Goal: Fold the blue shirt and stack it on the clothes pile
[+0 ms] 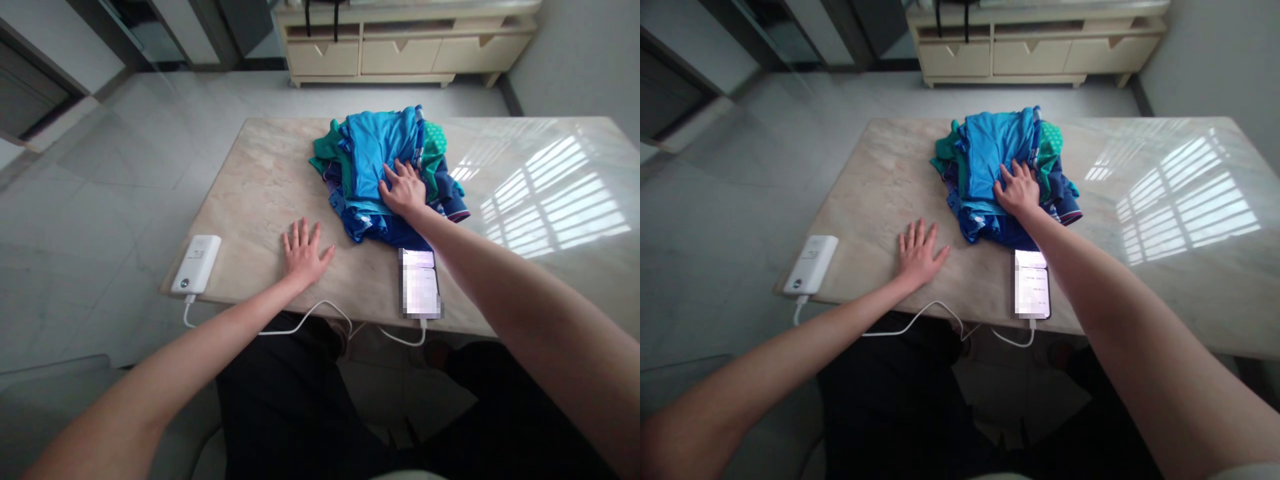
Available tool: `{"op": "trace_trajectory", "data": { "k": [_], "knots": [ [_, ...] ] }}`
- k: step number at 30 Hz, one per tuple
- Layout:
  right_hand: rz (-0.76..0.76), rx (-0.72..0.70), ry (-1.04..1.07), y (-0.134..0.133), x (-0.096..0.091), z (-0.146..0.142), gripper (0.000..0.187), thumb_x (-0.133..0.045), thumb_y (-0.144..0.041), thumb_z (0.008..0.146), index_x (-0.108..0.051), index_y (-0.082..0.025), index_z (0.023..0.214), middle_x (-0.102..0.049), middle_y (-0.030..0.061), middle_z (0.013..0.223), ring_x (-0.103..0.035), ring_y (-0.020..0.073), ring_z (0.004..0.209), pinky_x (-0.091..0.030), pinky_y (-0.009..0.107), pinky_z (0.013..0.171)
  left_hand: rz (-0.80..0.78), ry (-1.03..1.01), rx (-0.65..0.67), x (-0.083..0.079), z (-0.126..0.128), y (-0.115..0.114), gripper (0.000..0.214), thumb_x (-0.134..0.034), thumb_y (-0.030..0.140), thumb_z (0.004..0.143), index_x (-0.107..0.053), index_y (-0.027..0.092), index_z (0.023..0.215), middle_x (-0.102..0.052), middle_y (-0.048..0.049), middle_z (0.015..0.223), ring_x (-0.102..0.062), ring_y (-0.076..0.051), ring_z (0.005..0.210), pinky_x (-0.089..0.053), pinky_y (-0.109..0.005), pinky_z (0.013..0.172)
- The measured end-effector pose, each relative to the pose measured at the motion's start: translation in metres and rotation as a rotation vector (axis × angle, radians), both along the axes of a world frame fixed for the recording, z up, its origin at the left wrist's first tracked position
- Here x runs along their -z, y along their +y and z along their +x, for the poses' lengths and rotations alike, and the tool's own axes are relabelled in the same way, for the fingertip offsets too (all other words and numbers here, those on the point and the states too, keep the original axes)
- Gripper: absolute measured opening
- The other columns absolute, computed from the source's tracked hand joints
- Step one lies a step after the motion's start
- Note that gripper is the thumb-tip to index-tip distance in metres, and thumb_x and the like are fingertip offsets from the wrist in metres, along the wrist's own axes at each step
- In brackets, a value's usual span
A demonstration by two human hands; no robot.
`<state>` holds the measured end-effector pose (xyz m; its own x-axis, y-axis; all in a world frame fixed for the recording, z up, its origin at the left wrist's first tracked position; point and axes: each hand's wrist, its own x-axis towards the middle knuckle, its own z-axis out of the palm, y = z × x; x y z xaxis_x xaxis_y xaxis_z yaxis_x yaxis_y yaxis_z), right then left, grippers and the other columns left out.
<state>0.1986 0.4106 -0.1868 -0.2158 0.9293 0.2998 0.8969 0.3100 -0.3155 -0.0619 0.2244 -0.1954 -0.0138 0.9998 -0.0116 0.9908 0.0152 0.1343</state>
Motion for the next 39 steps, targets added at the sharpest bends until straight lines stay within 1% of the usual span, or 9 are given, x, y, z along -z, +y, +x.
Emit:
{"op": "trace_trajectory", "data": {
  "k": [4, 9, 11, 15, 19, 25, 30, 34, 39],
  "knots": [
    [-0.077, 0.008, 0.0, -0.017, -0.01, -0.037, 0.064, -0.042, -0.048, 0.1, -0.051, -0.016, 0.154, -0.044, 0.0133, 0.163, -0.032, 0.0459, 0.15, -0.029, 0.063, 0.119, -0.042, -0.332, -0.077, 0.0, -0.013, 0.01, 0.079, -0.063, 0.052, 0.094, -0.037, 0.02, 0.162, -0.016, -0.0086, 0.175, -0.005, -0.035, 0.162, 0.003, -0.056, 0.13],
    [-0.14, -0.011, -0.013, -0.045, -0.024, -0.084, 0.065, -0.042, -0.05, 0.1, -0.049, -0.015, 0.154, -0.042, 0.0149, 0.164, -0.032, 0.045, 0.149, -0.031, 0.059, 0.118, -0.043, -0.649, -0.211, -0.015, -0.059, 0.02, 0.067, -0.049, 0.04, 0.103, -0.032, 0.018, 0.164, -0.037, -0.0123, 0.167, -0.039, -0.027, 0.153, -0.036, -0.043, 0.125],
    [-0.138, -0.021, -0.014, -0.058, -0.027, -0.104, 0.065, -0.044, -0.051, 0.099, -0.049, -0.015, 0.154, -0.043, 0.0163, 0.163, -0.034, 0.0443, 0.148, -0.033, 0.057, 0.117, 0.032, -0.7, -0.244, -0.026, -0.081, 0.016, 0.062, -0.045, 0.035, 0.105, -0.031, 0.016, 0.163, -0.037, -0.0161, 0.167, -0.043, -0.026, 0.151, -0.041, -0.041, 0.122],
    [-0.144, -0.048, -0.024, -0.089, -0.03, -0.142, 0.066, -0.043, -0.051, 0.099, -0.047, -0.016, 0.155, -0.041, 0.0181, 0.163, -0.033, 0.0429, 0.148, -0.037, 0.053, 0.115, 0.208, -0.763, -0.27, -0.048, -0.117, -0.005, 0.058, -0.046, 0.033, 0.105, -0.036, 0.01, 0.157, -0.047, -0.0238, 0.159, -0.048, -0.027, 0.147, -0.041, -0.044, 0.122],
    [-0.148, -0.067, -0.03, -0.126, -0.031, -0.166, 0.068, -0.04, -0.05, 0.1, -0.044, -0.013, 0.156, -0.036, 0.021, 0.165, -0.03, 0.0444, 0.149, -0.031, 0.055, 0.118, 0.336, -0.75, -0.222, -0.066, -0.135, -0.029, 0.052, -0.051, 0.034, 0.103, -0.045, 0.014, 0.151, -0.057, -0.0215, 0.151, -0.055, -0.027, 0.142, -0.045, -0.045, 0.119],
    [-0.157, -0.122, -0.018, -0.177, -0.037, -0.179, 0.071, -0.046, -0.05, 0.099, -0.041, -0.011, 0.159, -0.032, 0.0238, 0.167, -0.028, 0.0464, 0.151, -0.028, 0.057, 0.119, 0.414, -0.553, -0.052, -0.092, -0.11, -0.048, 0.054, -0.051, 0.036, 0.103, -0.044, 0.017, 0.153, -0.054, -0.0167, 0.155, -0.05, -0.027, 0.145, -0.041, -0.045, 0.122],
    [-0.189, -0.176, 0.006, -0.203, -0.044, -0.163, 0.07, -0.042, -0.048, 0.104, -0.033, -0.012, 0.163, -0.023, 0.0227, 0.171, -0.022, 0.0424, 0.157, -0.023, 0.057, 0.124, 0.325, -0.308, 0.144, -0.093, -0.058, -0.035, 0.054, -0.054, 0.03, 0.1, -0.051, 0.015, 0.151, -0.049, -0.0136, 0.16, -0.038, -0.029, 0.154, -0.031, -0.044, 0.128],
    [-0.229, -0.333, 0.003, -0.239, -0.046, -0.115, 0.065, -0.051, -0.038, 0.102, -0.04, -0.014, 0.161, -0.028, 0.0185, 0.171, -0.024, 0.0358, 0.158, -0.023, 0.051, 0.127, 0.249, -0.144, 0.17, -0.081, -0.033, -0.009, 0.053, -0.052, 0.032, 0.101, -0.054, 0.014, 0.15, -0.048, -0.0158, 0.161, -0.036, -0.035, 0.154, -0.026, -0.054, 0.128],
    [-0.351, -0.575, 0.001, -0.289, -0.055, -0.024, 0.054, -0.056, -0.031, 0.098, -0.057, -0.022, 0.151, -0.058, 0.0103, 0.153, -0.054, 0.0295, 0.142, -0.044, 0.041, 0.116, 0.19, -0.045, 0.174, -0.075, -0.021, 0.038, 0.063, -0.047, 0.044, 0.103, -0.044, 0.015, 0.158, -0.036, -0.0147, 0.168, -0.024, -0.033, 0.159, -0.016, -0.055, 0.13]
  ]
}}
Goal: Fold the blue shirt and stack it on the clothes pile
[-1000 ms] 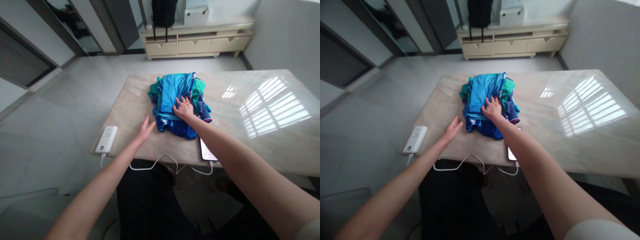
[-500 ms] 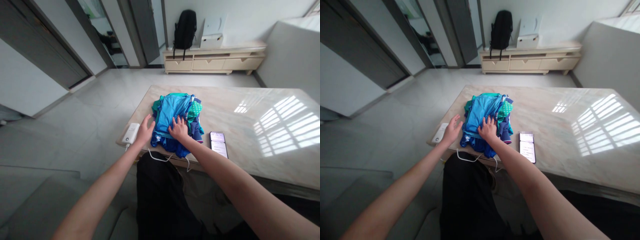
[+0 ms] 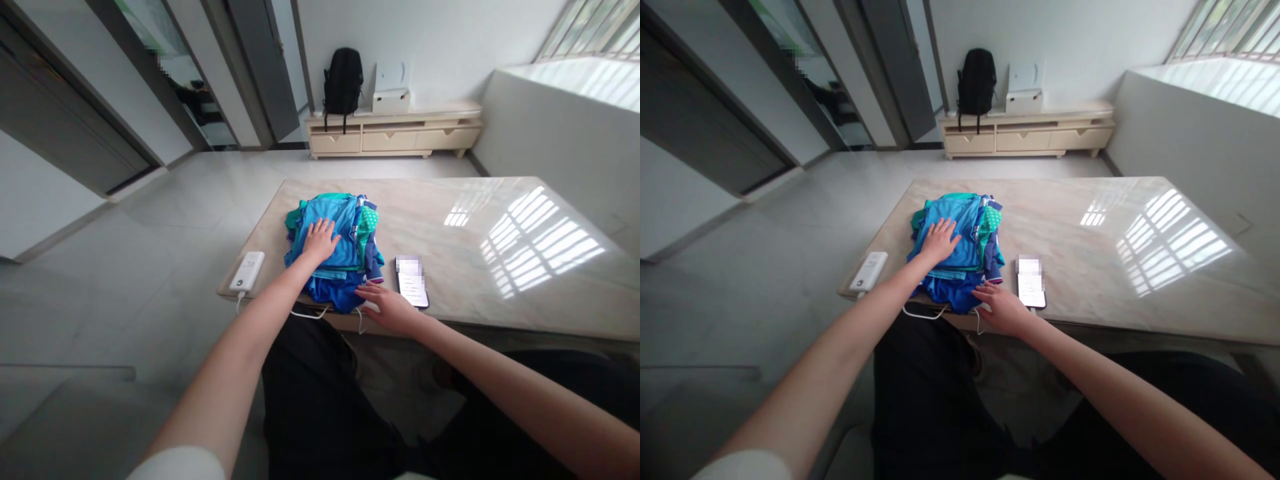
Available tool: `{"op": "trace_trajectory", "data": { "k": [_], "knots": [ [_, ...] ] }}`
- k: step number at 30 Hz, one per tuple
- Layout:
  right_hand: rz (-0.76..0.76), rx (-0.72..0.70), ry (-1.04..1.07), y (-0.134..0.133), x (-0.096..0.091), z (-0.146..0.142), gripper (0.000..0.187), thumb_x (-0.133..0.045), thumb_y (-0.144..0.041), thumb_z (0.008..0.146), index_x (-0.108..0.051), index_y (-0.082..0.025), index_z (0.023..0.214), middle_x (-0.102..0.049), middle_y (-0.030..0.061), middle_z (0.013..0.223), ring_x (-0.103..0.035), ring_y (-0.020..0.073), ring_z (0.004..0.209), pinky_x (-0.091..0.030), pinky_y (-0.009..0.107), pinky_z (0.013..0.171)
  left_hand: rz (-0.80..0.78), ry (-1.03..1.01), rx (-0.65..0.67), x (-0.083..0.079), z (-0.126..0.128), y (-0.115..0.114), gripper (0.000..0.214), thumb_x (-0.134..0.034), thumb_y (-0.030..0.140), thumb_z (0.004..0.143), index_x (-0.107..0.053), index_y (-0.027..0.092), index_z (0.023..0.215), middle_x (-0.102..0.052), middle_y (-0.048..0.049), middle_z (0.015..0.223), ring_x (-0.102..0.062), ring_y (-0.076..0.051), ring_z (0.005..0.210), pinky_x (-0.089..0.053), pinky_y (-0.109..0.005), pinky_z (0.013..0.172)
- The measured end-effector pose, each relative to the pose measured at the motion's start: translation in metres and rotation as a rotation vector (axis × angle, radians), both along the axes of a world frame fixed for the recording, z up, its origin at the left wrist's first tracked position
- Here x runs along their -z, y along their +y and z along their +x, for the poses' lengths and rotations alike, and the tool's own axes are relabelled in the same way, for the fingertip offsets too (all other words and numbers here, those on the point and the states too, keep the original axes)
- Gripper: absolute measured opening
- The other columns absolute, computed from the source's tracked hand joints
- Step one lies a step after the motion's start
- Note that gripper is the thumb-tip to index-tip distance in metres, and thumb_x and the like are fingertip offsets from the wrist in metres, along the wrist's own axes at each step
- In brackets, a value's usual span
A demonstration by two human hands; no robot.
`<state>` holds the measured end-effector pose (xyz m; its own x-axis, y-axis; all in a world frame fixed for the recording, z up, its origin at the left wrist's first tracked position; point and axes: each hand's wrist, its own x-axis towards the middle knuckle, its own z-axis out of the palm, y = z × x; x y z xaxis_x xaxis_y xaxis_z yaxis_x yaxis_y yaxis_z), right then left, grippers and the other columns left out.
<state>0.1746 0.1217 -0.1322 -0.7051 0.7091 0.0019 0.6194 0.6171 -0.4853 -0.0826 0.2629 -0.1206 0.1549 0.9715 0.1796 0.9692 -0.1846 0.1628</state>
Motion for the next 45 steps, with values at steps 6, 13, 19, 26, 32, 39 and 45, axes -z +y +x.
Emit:
{"op": "trace_trajectory", "data": {
  "k": [6, 13, 19, 26, 32, 39, 45],
  "knots": [
    [-0.119, -0.138, 0.162, -0.025, -0.002, 0.054, 0.037, -0.049, -0.024, 0.101, -0.071, -0.024, 0.131, -0.079, 0.0075, 0.11, -0.075, 0.0209, 0.097, -0.053, 0.028, 0.085, -0.054, 0.068, -0.081, 0.025, 0.018, 0.032, 0.072, -0.04, 0.058, 0.102, -0.033, 0.024, 0.164, -0.019, -0.0113, 0.174, -0.007, -0.043, 0.16, -0.003, -0.077, 0.122],
    [-0.156, -0.542, 0.072, -0.091, 0.07, 0.05, 0.021, -0.055, -0.026, 0.094, -0.074, -0.019, 0.1, -0.079, 0.0075, 0.089, -0.073, 0.0209, 0.077, -0.044, 0.029, 0.063, -0.094, 0.215, -0.106, 0.032, 0.019, 0.032, 0.072, -0.035, 0.06, 0.102, -0.021, 0.03, 0.167, -0.009, -0.0043, 0.176, 0.001, -0.041, 0.161, -0.004, -0.076, 0.122],
    [-0.292, -0.573, -0.132, -0.12, 0.081, 0.064, 0.023, -0.061, -0.033, 0.09, -0.078, -0.018, 0.093, -0.08, 0.0108, 0.083, -0.076, 0.0269, 0.076, -0.044, 0.032, 0.059, -0.087, 0.275, -0.126, 0.027, 0.025, 0.031, 0.071, -0.037, 0.061, 0.103, -0.017, 0.037, 0.166, 0.003, -0.0023, 0.177, 0.011, -0.049, 0.158, -0.001, -0.086, 0.114],
    [-0.28, -0.36, -0.103, -0.073, 0.063, 0.077, 0.029, -0.053, -0.028, 0.096, -0.076, -0.015, 0.107, -0.08, 0.0158, 0.096, -0.078, 0.0304, 0.087, -0.051, 0.034, 0.071, -0.22, 0.264, -0.099, 0.023, 0.021, 0.04, 0.076, -0.039, 0.066, 0.101, -0.016, 0.035, 0.167, -0.002, -0.0068, 0.177, 0.002, -0.056, 0.156, -0.012, -0.089, 0.11],
    [-0.281, -0.334, -0.064, -0.068, 0.05, 0.083, 0.029, -0.053, -0.029, 0.095, -0.074, -0.018, 0.113, -0.08, 0.0133, 0.102, -0.077, 0.0298, 0.094, -0.052, 0.034, 0.075, -0.183, 0.264, -0.095, 0.028, 0.018, 0.04, 0.07, -0.039, 0.058, 0.103, -0.021, 0.033, 0.167, -0.008, -0.0067, 0.176, -0.003, -0.049, 0.159, -0.013, -0.081, 0.117],
    [-0.292, -0.346, -0.099, -0.079, 0.052, 0.089, 0.025, -0.056, -0.027, 0.093, -0.076, -0.017, 0.104, -0.08, 0.0136, 0.093, -0.078, 0.0306, 0.088, -0.051, 0.033, 0.07, -0.141, 0.242, -0.062, 0.034, 0.013, 0.041, 0.062, -0.036, 0.04, 0.106, -0.029, 0.023, 0.165, -0.018, -0.0092, 0.175, -0.011, -0.039, 0.161, -0.016, -0.066, 0.126],
    [-0.294, -0.329, -0.096, -0.074, 0.053, 0.091, 0.027, -0.056, -0.028, 0.093, -0.076, -0.017, 0.107, -0.08, 0.0144, 0.095, -0.078, 0.0313, 0.089, -0.05, 0.033, 0.07, -0.132, 0.214, -0.047, 0.038, 0.01, 0.048, 0.049, -0.043, 0.03, 0.106, -0.051, 0.015, 0.152, -0.037, -0.015, 0.167, -0.021, -0.033, 0.16, -0.021, -0.056, 0.128]
  ]
}}
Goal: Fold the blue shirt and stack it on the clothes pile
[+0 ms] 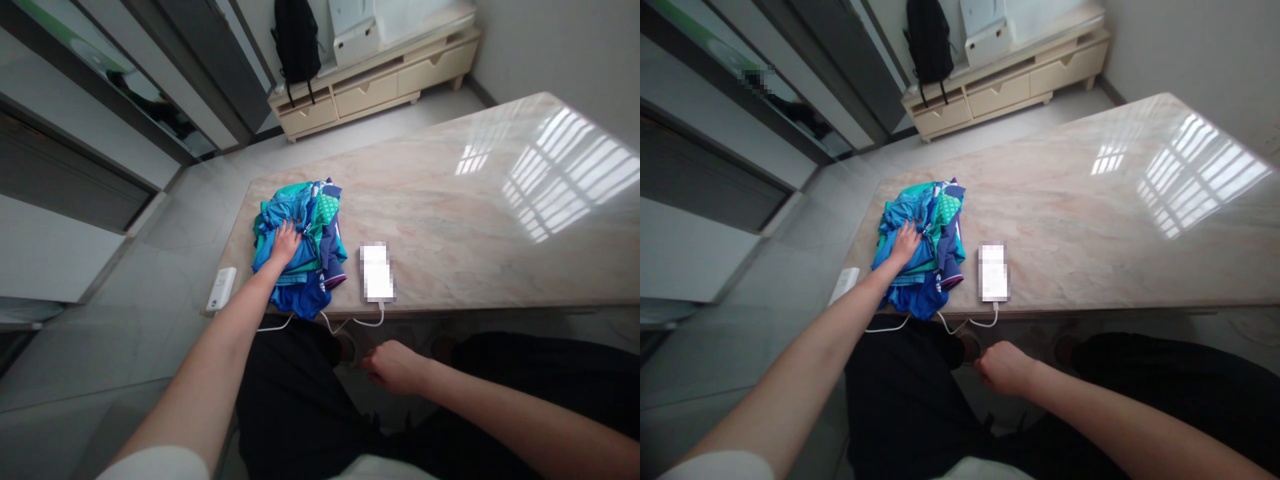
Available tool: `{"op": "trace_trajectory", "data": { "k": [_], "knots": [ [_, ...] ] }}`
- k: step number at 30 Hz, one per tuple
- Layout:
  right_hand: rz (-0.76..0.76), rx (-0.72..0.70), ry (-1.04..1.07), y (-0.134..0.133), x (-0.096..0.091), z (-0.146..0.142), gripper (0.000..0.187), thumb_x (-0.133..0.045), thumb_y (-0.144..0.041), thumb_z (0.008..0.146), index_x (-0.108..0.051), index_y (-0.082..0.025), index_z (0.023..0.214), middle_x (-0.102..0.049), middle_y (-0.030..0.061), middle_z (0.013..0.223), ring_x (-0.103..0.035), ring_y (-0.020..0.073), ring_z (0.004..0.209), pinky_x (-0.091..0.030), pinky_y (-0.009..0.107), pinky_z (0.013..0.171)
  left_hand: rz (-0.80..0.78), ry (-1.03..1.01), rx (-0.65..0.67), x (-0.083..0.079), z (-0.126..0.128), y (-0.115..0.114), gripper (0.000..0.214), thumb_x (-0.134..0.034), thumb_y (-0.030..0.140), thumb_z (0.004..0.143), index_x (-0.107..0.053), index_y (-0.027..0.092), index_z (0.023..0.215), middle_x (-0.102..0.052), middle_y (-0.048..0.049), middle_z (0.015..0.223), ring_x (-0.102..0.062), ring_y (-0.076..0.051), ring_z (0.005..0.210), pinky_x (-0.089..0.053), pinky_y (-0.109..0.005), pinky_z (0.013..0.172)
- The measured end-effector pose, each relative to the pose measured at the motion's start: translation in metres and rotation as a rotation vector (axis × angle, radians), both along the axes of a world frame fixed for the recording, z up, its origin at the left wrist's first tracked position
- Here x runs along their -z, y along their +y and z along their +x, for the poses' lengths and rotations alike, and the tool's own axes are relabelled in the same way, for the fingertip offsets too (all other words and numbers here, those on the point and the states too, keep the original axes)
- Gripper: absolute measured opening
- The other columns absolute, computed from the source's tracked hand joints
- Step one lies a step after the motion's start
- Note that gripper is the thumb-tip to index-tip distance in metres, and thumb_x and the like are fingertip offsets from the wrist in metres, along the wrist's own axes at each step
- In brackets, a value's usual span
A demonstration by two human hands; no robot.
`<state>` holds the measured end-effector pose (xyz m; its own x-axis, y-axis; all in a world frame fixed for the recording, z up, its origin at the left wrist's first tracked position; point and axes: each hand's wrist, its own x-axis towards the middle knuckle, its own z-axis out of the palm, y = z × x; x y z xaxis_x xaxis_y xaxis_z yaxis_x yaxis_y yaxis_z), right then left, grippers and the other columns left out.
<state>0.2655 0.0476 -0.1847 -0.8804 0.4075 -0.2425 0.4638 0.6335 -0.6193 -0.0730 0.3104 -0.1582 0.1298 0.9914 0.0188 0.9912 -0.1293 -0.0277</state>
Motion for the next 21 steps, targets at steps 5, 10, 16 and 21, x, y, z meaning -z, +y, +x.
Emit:
{"op": "trace_trajectory", "data": {
  "k": [5, 10, 16, 21],
  "knots": [
    [0.003, 0.005, 0.006, 0.0, 0.001, 0.002, 0.026, -0.056, -0.027, 0.092, -0.076, -0.017, 0.106, -0.08, 0.0143, 0.095, -0.078, 0.0309, 0.089, -0.05, 0.033, 0.071, 0.016, -0.037, -0.007, 0.003, -0.001, 0.002, 0.042, -0.063, 0.039, 0.1, -0.062, 0.019, 0.137, -0.049, -0.0129, 0.158, -0.041, -0.034, 0.149, -0.029, -0.064, 0.123],
    [0.007, 0.005, -0.004, -0.001, 0.001, 0.002, 0.027, -0.058, -0.028, 0.092, -0.076, -0.017, 0.108, -0.08, 0.0145, 0.094, -0.078, 0.0297, 0.086, -0.052, 0.033, 0.073, 0.019, -0.083, -0.034, 0.003, 0.0, 0.001, 0.047, -0.054, 0.042, 0.104, -0.057, 0.017, 0.144, -0.046, -0.0149, 0.161, -0.034, -0.033, 0.154, -0.025, -0.061, 0.126],
    [0.026, -0.011, 0.009, -0.005, -0.013, -0.006, 0.03, -0.051, -0.028, 0.096, -0.075, -0.018, 0.111, -0.08, 0.0138, 0.098, -0.077, 0.0293, 0.09, -0.052, 0.034, 0.074, 0.02, -0.143, -0.058, -0.004, 0.007, -0.003, 0.05, -0.035, 0.033, 0.106, -0.054, 0.015, 0.148, -0.044, -0.0138, 0.164, -0.02, -0.026, 0.161, -0.015, -0.046, 0.13],
    [0.06, 0.0, -0.001, -0.011, -0.025, -0.006, 0.03, -0.052, -0.029, 0.095, -0.076, -0.019, 0.11, -0.08, 0.0125, 0.099, -0.077, 0.0284, 0.09, -0.051, 0.033, 0.074, 0.065, -0.211, -0.067, -0.015, 0.017, -0.014, 0.049, -0.041, 0.04, 0.106, -0.056, 0.014, 0.145, -0.043, -0.0155, 0.164, -0.023, -0.029, 0.16, -0.016, -0.052, 0.129]
  ]
}}
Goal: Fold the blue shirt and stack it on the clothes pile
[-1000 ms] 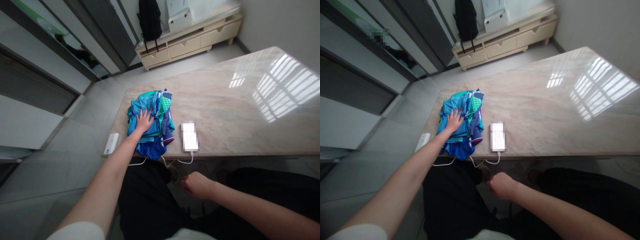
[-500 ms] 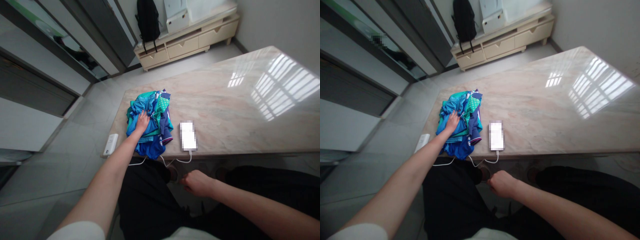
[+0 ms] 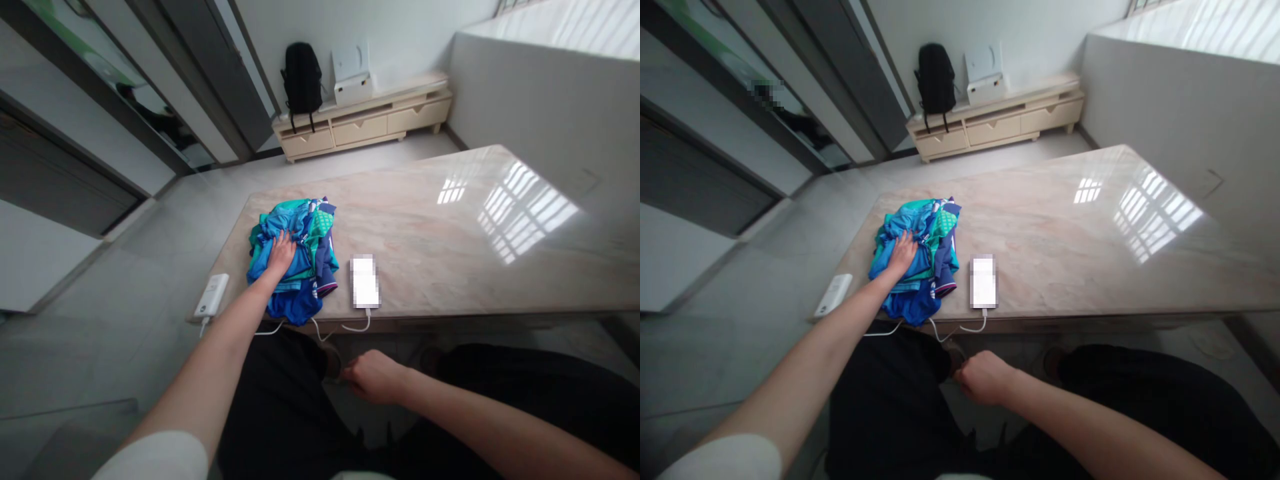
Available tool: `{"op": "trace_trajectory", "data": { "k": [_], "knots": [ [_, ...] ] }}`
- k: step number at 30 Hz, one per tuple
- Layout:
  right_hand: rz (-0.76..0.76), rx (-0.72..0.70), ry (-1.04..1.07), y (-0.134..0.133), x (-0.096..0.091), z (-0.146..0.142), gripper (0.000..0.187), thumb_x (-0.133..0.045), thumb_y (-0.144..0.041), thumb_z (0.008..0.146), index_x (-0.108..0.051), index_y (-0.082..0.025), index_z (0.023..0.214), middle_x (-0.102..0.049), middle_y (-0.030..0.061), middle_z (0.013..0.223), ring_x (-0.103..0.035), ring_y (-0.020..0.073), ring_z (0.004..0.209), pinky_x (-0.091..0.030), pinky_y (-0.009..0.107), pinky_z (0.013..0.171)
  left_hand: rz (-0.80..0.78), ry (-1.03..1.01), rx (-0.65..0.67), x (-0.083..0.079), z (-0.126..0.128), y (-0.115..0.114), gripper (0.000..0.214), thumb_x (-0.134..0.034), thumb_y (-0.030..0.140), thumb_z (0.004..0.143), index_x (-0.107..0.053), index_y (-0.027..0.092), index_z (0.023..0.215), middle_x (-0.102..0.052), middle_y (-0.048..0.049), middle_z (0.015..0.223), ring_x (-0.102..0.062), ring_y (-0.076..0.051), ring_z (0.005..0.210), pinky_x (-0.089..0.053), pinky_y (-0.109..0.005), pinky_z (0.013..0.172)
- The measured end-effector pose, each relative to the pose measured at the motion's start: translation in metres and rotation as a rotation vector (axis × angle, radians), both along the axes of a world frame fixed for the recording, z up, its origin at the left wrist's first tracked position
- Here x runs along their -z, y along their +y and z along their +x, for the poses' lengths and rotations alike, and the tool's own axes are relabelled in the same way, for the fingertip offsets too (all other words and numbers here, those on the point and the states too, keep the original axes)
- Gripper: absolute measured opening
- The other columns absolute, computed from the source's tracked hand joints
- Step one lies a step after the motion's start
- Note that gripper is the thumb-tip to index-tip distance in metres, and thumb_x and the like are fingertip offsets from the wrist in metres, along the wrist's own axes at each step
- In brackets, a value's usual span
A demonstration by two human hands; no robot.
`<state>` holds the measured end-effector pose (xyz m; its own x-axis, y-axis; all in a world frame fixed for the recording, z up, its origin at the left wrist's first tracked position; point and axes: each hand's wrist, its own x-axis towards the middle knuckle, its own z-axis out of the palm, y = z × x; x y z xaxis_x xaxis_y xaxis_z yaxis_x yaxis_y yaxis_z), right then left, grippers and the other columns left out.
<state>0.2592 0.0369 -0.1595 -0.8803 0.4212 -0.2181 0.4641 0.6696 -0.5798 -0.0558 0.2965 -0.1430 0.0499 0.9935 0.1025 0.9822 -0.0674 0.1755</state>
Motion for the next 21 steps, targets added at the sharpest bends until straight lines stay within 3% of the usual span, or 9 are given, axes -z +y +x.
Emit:
{"op": "trace_trajectory", "data": {
  "k": [7, 10, 13, 15, 17, 19, 21],
  "knots": [
    [-0.012, 0.086, 0.029, -0.002, -0.013, 0.01, 0.028, -0.054, -0.026, 0.092, -0.077, -0.019, 0.107, -0.08, 0.0128, 0.1, -0.077, 0.029, 0.093, -0.051, 0.034, 0.079, 0.048, -0.148, -0.052, -0.032, 0.008, -0.017, 0.053, -0.049, 0.052, 0.104, -0.059, 0.014, 0.14, -0.056, -0.0179, 0.153, -0.045, -0.031, 0.148, -0.031, -0.058, 0.123],
    [-0.061, 0.173, 0.073, -0.001, -0.013, 0.014, 0.028, -0.054, -0.026, 0.093, -0.078, -0.019, 0.107, -0.08, 0.014, 0.105, -0.076, 0.0312, 0.1, -0.052, 0.037, 0.087, 0.076, -0.23, -0.076, -0.06, 0.013, -0.029, 0.054, -0.037, 0.053, 0.107, -0.067, 0.014, 0.13, -0.07, -0.0186, 0.133, -0.059, -0.031, 0.136, -0.042, -0.05, 0.118],
    [-0.15, 0.295, 0.144, 0.003, -0.011, 0.013, 0.033, -0.054, -0.034, 0.097, -0.076, -0.02, 0.118, -0.078, 0.0148, 0.118, -0.073, 0.032, 0.112, -0.052, 0.04, 0.096, 0.1, -0.32, -0.075, -0.094, 0.024, -0.058, 0.06, -0.024, 0.051, 0.108, -0.074, 0.018, 0.112, -0.078, -0.0138, 0.103, -0.069, -0.031, 0.117, -0.051, -0.044, 0.108],
    [-0.225, 0.352, 0.206, 0.006, -0.012, 0.009, 0.047, -0.036, -0.042, 0.107, -0.064, -0.021, 0.139, -0.074, 0.0143, 0.129, -0.072, 0.0277, 0.115, -0.054, 0.039, 0.096, 0.102, -0.387, -0.059, -0.11, 0.038, -0.096, 0.062, -0.021, 0.051, 0.107, -0.074, 0.019, 0.109, -0.077, -0.011, 0.097, -0.07, -0.031, 0.112, -0.054, -0.044, 0.105],
    [-0.374, 0.38, 0.322, 0.007, -0.017, 0.005, 0.063, -0.004, -0.041, 0.111, -0.039, -0.023, 0.159, -0.068, 0.0134, 0.141, -0.072, 0.0217, 0.118, -0.057, 0.036, 0.091, 0.06, -0.454, -0.029, -0.114, 0.06, -0.152, 0.061, -0.023, 0.053, 0.106, -0.074, 0.019, 0.113, -0.076, -0.012, 0.105, -0.068, -0.031, 0.117, -0.054, -0.047, 0.105],
    [-0.602, 0.41, 0.498, 0.005, -0.026, 0.001, 0.071, 0.016, -0.036, 0.106, -0.022, -0.025, 0.166, -0.058, 0.013, 0.153, -0.068, 0.0191, 0.125, -0.058, 0.035, 0.091, -0.039, -0.516, 0.02, -0.102, 0.091, -0.221, 0.053, -0.034, 0.055, 0.103, -0.076, 0.023, 0.115, -0.075, -0.0123, 0.115, -0.068, -0.03, 0.118, -0.055, -0.048, 0.105],
    [-0.775, 0.438, 0.623, -0.002, -0.035, -0.001, 0.076, 0.018, -0.036, 0.105, -0.026, -0.023, 0.165, -0.052, 0.0141, 0.158, -0.063, 0.0206, 0.133, -0.057, 0.037, 0.095, -0.277, -0.601, 0.15, -0.077, 0.13, -0.291, 0.044, -0.05, 0.059, 0.095, -0.082, 0.028, 0.094, -0.078, -0.0083, 0.093, -0.075, -0.028, 0.094, -0.062, -0.043, 0.089]
  ]
}}
